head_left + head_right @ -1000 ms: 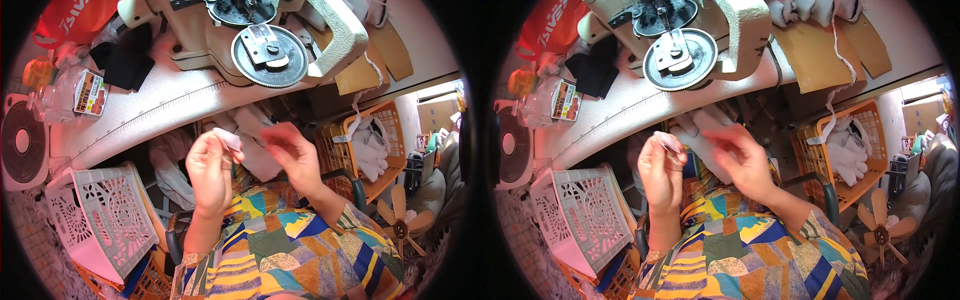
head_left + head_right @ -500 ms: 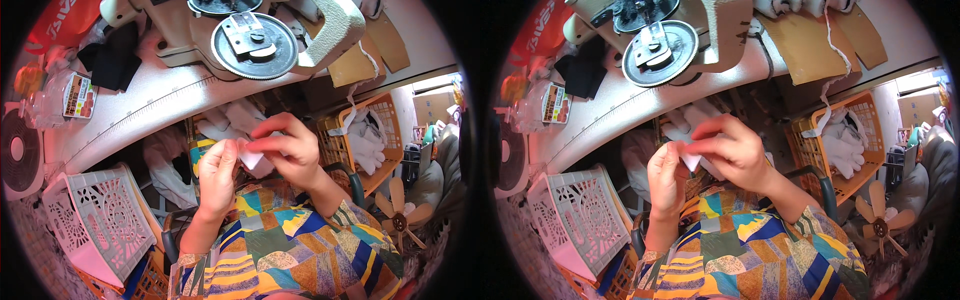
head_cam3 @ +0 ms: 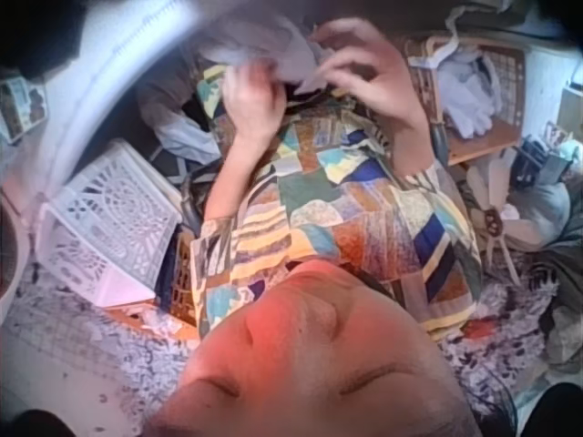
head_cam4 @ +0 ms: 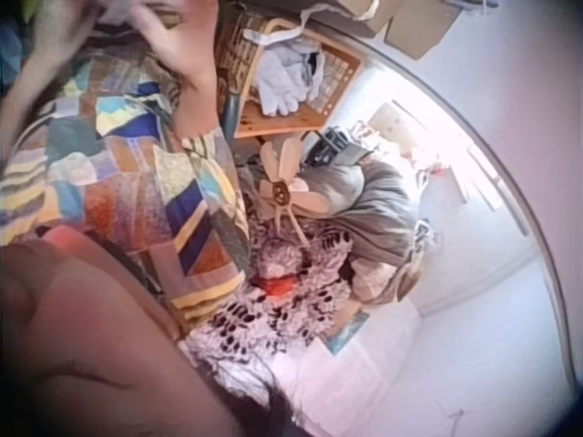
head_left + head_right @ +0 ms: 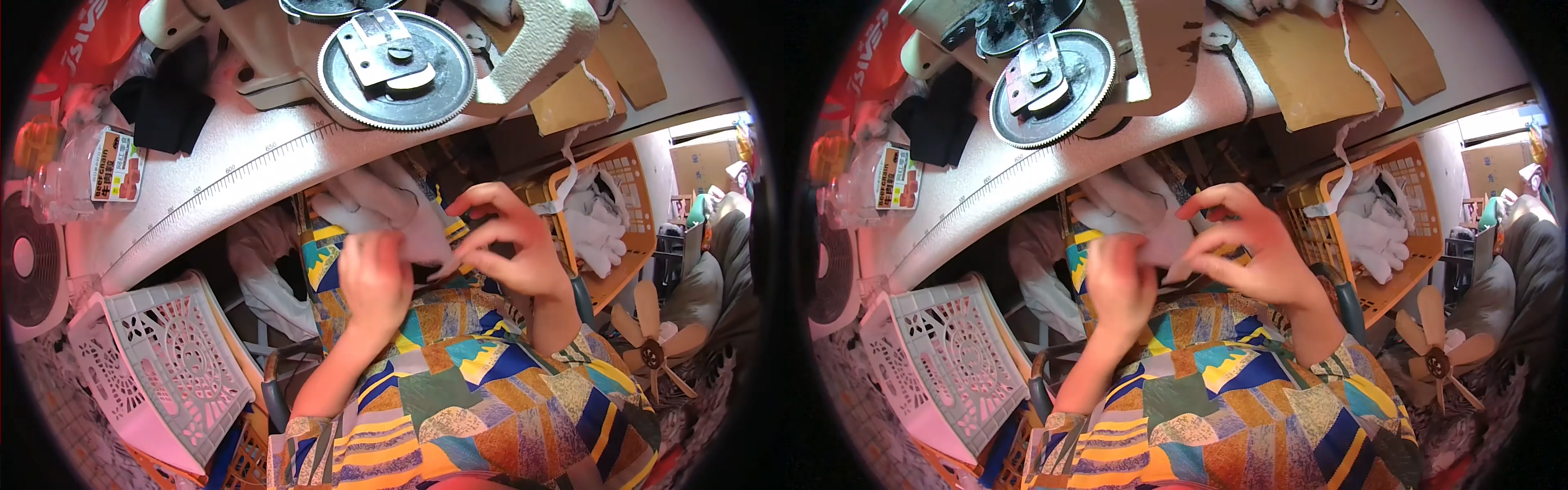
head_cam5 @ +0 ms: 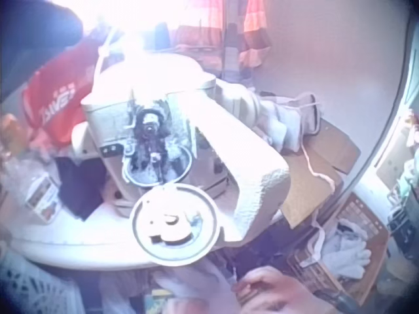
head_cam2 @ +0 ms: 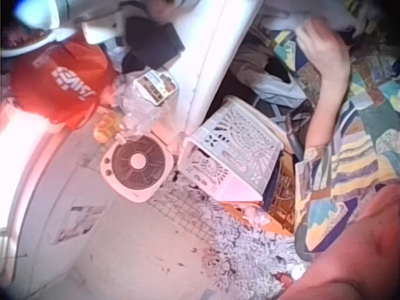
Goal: Sew the seams of a fabric glove using a specialized sewing machine.
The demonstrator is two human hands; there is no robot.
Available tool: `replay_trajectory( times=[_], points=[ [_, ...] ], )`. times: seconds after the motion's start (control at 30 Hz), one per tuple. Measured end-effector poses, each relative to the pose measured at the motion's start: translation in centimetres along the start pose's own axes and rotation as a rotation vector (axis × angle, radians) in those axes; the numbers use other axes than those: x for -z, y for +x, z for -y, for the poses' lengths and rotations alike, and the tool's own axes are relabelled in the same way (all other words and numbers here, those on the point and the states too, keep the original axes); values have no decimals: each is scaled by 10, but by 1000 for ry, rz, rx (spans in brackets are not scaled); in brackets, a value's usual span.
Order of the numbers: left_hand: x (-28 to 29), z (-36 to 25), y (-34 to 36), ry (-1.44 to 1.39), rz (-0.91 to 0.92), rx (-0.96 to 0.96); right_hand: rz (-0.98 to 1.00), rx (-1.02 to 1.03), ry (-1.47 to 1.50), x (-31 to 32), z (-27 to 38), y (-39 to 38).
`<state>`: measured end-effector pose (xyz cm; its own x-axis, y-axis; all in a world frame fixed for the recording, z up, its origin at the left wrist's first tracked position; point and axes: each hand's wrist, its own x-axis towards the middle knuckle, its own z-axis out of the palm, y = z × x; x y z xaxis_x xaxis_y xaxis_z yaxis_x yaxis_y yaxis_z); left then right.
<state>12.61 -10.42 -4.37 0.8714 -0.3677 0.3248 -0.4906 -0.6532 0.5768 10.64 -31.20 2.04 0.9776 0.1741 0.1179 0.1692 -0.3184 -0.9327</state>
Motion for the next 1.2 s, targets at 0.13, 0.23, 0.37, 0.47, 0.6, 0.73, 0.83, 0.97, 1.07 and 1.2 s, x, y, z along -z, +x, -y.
replay_trajectory(
  times=[0.13, 0.23, 0.37, 0.47, 0.6, 0.73, 0.83, 0.97, 1.07, 1.2],
  points=[
    [46, -8, 43, -35, -175, -104, 62, 245, -221, -19, 21, 16],
    [77, -17, 58, -65, -120, -114, -85, 397, -344, -36, 26, 38],
    [92, -21, 63, -116, -141, -57, -237, 440, -351, -42, 27, 52],
    [94, -8, 46, -326, -129, 66, -333, 436, -294, -38, 32, 61],
    [87, 5, 38, -777, -195, 251, -192, 336, -139, -36, 36, 64],
    [85, 2, 43, -987, -179, 369, -12, 304, 79, -33, 41, 69],
    [87, -3, 48, -952, -124, 347, -1, 245, 76, -34, 42, 71],
    [88, -4, 49, -888, -92, 313, -8, 165, 33, -33, 40, 73],
    [91, -4, 50, -802, -67, 264, -12, 127, 24, -31, 41, 74],
    [86, -8, 52, -860, -69, 298, -24, 157, -41, -31, 43, 73]
  ],
)
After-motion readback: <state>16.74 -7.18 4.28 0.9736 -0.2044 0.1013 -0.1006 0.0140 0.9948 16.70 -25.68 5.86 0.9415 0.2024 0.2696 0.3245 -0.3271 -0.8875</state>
